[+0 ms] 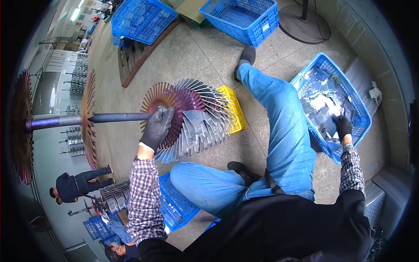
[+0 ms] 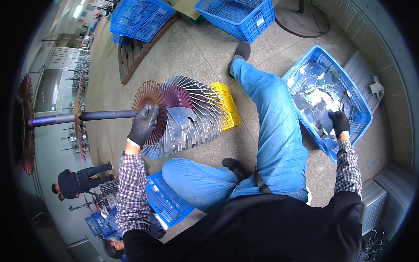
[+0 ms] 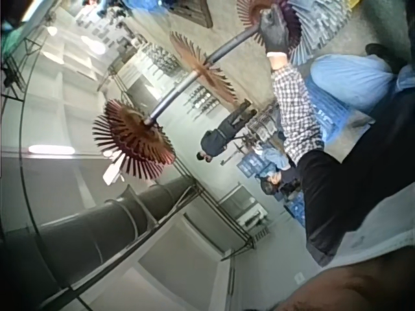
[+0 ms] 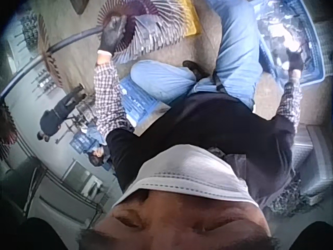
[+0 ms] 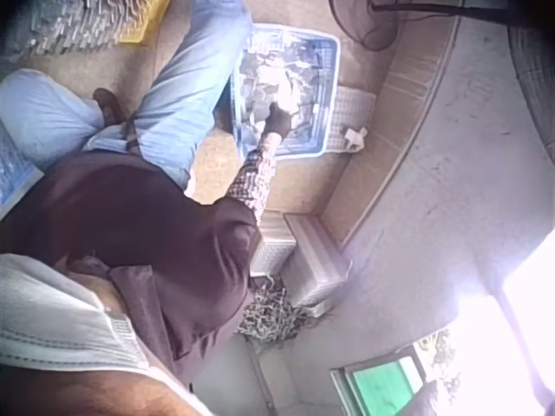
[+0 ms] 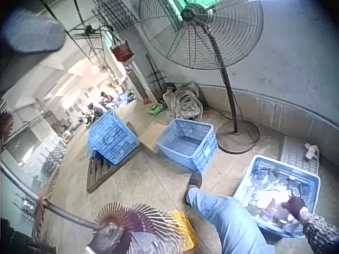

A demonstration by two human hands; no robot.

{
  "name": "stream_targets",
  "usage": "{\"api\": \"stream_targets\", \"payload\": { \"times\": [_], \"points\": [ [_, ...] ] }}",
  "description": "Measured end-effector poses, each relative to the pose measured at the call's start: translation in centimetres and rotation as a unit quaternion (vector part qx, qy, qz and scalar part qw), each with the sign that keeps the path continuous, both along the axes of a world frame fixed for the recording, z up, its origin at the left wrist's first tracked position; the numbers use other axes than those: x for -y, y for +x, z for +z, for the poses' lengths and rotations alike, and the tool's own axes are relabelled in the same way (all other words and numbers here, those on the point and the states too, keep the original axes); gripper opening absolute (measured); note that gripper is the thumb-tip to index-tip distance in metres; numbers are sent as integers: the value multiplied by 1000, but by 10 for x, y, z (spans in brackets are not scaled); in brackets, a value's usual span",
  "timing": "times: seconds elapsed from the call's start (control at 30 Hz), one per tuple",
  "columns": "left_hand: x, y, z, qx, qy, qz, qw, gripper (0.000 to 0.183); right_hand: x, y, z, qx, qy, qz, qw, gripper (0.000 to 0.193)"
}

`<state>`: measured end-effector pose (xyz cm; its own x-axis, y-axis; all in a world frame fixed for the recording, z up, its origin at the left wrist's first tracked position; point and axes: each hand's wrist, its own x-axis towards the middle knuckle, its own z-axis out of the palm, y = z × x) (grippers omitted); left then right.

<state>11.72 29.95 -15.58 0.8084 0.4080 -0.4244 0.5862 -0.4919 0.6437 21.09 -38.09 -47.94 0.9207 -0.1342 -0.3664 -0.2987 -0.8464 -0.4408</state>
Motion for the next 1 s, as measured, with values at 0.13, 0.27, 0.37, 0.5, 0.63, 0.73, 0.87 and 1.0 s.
{"api": "stream_targets", "payload": {
  "times": [0.13, 0.27, 0.37, 0.5, 0.63, 0.73, 0.87, 1.0],
  "points": [
    [-32, 1, -25, 218, 185, -275, 918, 16, 30, 14, 28, 136, 37, -55, 989, 32],
    [-12, -9, -6, 97, 70, -125, 985, 20, -10, 20, 73, -27, 61, -28, 997, 49],
    [-27, 8, -17, 101, 72, -133, 983, 19, 1, 16, 99, 32, 154, -128, 979, 47],
    [-32, 8, -30, 93, 52, -107, 989, 19, 9, 5, 118, 86, 291, -232, 924, 44],
    [-26, 7, -23, 89, -24, -27, 995, 19, 1, 4, 149, 90, 418, -278, 860, 42],
    [-65, -6, -40, 154, -193, 35, 968, 20, -48, -1, 184, 108, 537, -200, 813, 44],
    [-19, -28, -10, 282, -176, 28, 943, 16, -139, -14, 246, 88, 597, -74, 794, 45],
    [56, -51, 20, 269, -350, 5, 897, 24, -241, -27, 266, -85, 687, -27, 721, 30]
  ]
}}
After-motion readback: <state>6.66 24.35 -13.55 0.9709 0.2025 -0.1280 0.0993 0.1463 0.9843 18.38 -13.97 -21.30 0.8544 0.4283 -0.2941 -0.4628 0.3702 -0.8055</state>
